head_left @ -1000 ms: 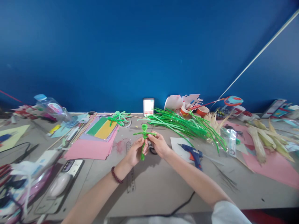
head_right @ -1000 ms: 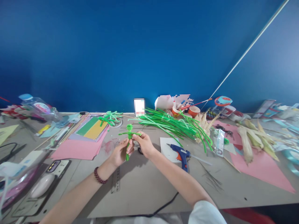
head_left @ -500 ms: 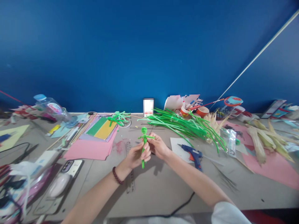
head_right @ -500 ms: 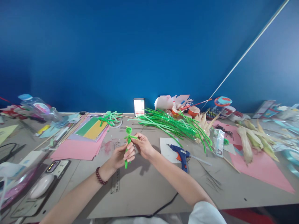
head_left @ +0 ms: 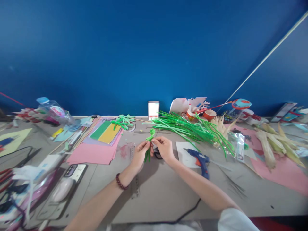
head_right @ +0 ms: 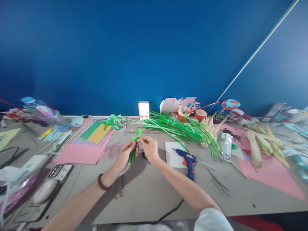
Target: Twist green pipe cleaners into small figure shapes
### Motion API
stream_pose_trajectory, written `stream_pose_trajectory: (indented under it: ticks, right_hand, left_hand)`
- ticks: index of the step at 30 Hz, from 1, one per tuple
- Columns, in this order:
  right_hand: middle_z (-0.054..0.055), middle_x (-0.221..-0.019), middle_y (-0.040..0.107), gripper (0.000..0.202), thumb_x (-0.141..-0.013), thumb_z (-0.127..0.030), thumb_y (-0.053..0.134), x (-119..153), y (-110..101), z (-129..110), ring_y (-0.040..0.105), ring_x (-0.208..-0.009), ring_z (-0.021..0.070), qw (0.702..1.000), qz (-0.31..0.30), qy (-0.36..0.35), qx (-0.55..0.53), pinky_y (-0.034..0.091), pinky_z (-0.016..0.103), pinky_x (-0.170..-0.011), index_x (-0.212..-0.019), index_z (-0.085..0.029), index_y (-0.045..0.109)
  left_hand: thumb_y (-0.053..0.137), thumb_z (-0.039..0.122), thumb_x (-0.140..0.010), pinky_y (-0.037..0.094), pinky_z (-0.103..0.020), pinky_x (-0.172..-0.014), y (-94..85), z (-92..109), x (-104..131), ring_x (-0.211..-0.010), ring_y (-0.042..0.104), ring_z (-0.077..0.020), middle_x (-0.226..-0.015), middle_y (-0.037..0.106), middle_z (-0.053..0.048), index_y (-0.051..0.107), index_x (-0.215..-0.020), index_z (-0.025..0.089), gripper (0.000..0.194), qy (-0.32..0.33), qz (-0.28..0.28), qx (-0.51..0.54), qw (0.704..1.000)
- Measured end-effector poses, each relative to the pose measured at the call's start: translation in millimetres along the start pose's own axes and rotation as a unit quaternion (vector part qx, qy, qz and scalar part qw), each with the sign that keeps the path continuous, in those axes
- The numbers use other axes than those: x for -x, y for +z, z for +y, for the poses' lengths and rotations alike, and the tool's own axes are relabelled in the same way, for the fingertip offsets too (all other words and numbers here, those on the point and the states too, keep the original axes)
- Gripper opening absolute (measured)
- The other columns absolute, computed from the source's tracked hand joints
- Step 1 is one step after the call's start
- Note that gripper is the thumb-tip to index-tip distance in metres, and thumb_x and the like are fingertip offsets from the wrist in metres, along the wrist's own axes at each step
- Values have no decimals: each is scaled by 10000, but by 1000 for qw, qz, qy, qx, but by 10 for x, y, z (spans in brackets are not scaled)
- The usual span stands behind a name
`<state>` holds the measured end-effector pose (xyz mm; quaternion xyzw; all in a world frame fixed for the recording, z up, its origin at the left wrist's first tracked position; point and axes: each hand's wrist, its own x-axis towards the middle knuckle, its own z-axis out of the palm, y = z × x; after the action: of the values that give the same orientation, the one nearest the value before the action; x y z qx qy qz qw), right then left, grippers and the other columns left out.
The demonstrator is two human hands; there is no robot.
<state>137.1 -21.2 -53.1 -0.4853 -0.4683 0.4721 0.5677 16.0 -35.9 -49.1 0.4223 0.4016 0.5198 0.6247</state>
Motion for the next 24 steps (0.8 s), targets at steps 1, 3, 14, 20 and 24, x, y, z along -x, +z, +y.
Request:
stream_pose_trajectory:
  ticks: [1,3,14,20,24]
  right_hand:
    - [1,-627,664,82,-712,-272,666,20,10,-2,599,-614,143,1000,9,-10,12,473,276,-649,-695,-193,684]
    - [6,-660,677,78,-729,-264,654,71,38,-18,614,-644,147,999,22,-38,24,481,280,-683,-729,-199,698]
    - [-55,-388,511,294,-726,-449,650,212,223,-59,453,-304,89,977,-28,113,-177,388,197,-321,-667,-171,573]
    - [-31,-406,539,332,-708,-477,668,193,203,-50,486,-345,103,953,-95,158,-241,423,209,-368,-623,-169,580]
    - [5,-521,628,278,-661,-422,731,116,141,-64,568,-472,130,956,-116,125,-240,478,240,-483,-633,-165,627]
  left_hand:
    - [647,392,-753,313,-211,-433,9,8,2,-429,472,-91,-494,559,9,600,-657,137,276,-12,0,25,1000]
    - [685,378,-718,300,-201,-423,25,11,7,-416,456,-81,-477,544,18,588,-650,136,269,-30,4,77,997]
    - [659,320,-746,309,-194,-434,90,-15,65,-406,413,-67,-440,464,42,535,-631,141,246,-90,-19,201,975]
    - [560,285,-825,276,-174,-375,33,17,37,-358,356,-56,-430,425,40,520,-637,138,243,-115,-88,241,960]
    - [489,223,-863,254,-152,-354,-35,50,67,-328,307,-44,-423,377,46,494,-632,141,245,-171,-148,308,924]
